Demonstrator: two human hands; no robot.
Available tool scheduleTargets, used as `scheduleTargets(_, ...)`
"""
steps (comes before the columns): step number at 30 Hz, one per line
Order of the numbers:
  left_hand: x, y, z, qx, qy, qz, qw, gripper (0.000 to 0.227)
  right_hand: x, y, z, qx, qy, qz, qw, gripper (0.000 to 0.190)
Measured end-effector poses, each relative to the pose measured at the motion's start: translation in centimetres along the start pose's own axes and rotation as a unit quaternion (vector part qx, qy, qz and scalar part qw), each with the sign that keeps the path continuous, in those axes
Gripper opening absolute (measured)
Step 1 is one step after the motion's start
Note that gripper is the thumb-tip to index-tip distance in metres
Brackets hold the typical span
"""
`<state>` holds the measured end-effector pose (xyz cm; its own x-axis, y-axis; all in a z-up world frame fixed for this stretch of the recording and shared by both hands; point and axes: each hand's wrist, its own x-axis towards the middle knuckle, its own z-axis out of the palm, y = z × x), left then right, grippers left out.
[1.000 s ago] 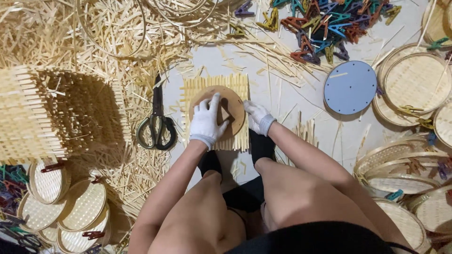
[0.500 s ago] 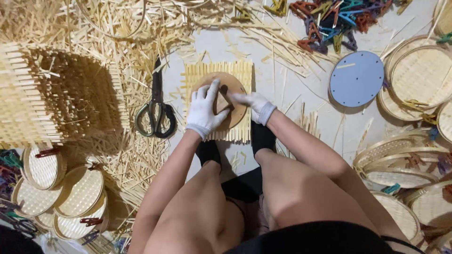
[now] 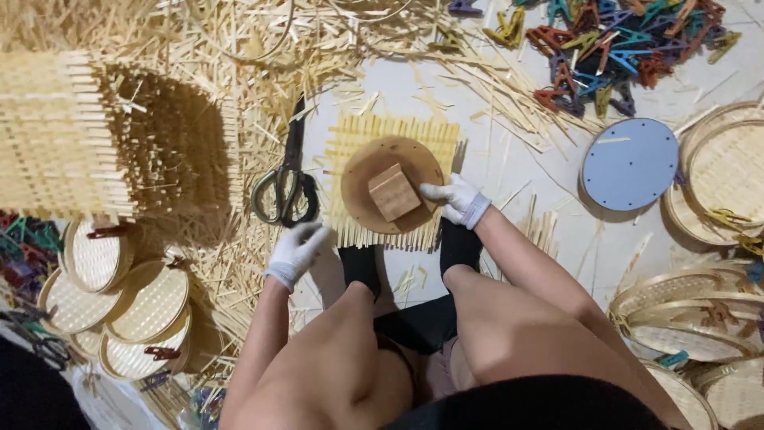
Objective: Constructing and assembling small bamboo baskets using split bamboo strips and a circular mold.
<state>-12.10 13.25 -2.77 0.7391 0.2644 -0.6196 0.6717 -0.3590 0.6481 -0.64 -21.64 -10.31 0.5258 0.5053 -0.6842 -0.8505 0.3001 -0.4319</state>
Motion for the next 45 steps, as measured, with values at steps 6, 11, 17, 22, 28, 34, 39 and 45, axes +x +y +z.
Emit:
scheduleTargets(6,-0.1,-2.9,0.9,-0.056,-0.13,-0.119,0.983,0.032,0.7,0.6,-0.9,0.009,-0.01,0.002,1.0,0.05)
scheduleTargets(11,0.1,-0.8,-1.0,0.141,-0.035,-0.025,0.989,0.021,0.2,0.1,0.0,0.031,-0.004,0.005,0.999,0.051)
scheduleTargets(17,-1.8,-0.2,-7.5,0.141,0.175,-0.013,0.974,0.015,0.1,0.1,-0.4,0.032,0.002,0.016,0.999,0.05)
scheduleTargets(22,-11.2,-1.0,-8.7,0.163,0.315,0.11,0.928,0.01,-0.2,-0.2,-0.1,0.014,-0.004,0.006,1.0,0.052)
scheduleTargets(28,-26.7,-12.4,-8.7,0.198,0.475,0.023,0.857,0.015,-1.4,-0.9,0.9,-0.003,-0.019,-0.002,1.0,0.052)
scheduleTargets(34,-38.6,-21.4,-4.6,0.137,0.557,-0.195,0.796,0.023,-2.0,-1.4,0.1,-0.023,0.0,-0.049,0.999,0.054)
scheduleTargets(39,-43.5,-36.6,4.1,-0.063,0.612,-0.249,0.748,0.027,-5.5,-6.5,4.0,-0.153,0.051,-0.129,0.978,0.05)
scheduleTargets(45,-37.4,-33.7,6.2,0.196,0.519,-0.136,0.821,0.021,-8.4,-9.9,12.2,-0.601,0.044,-0.407,0.686,0.032)
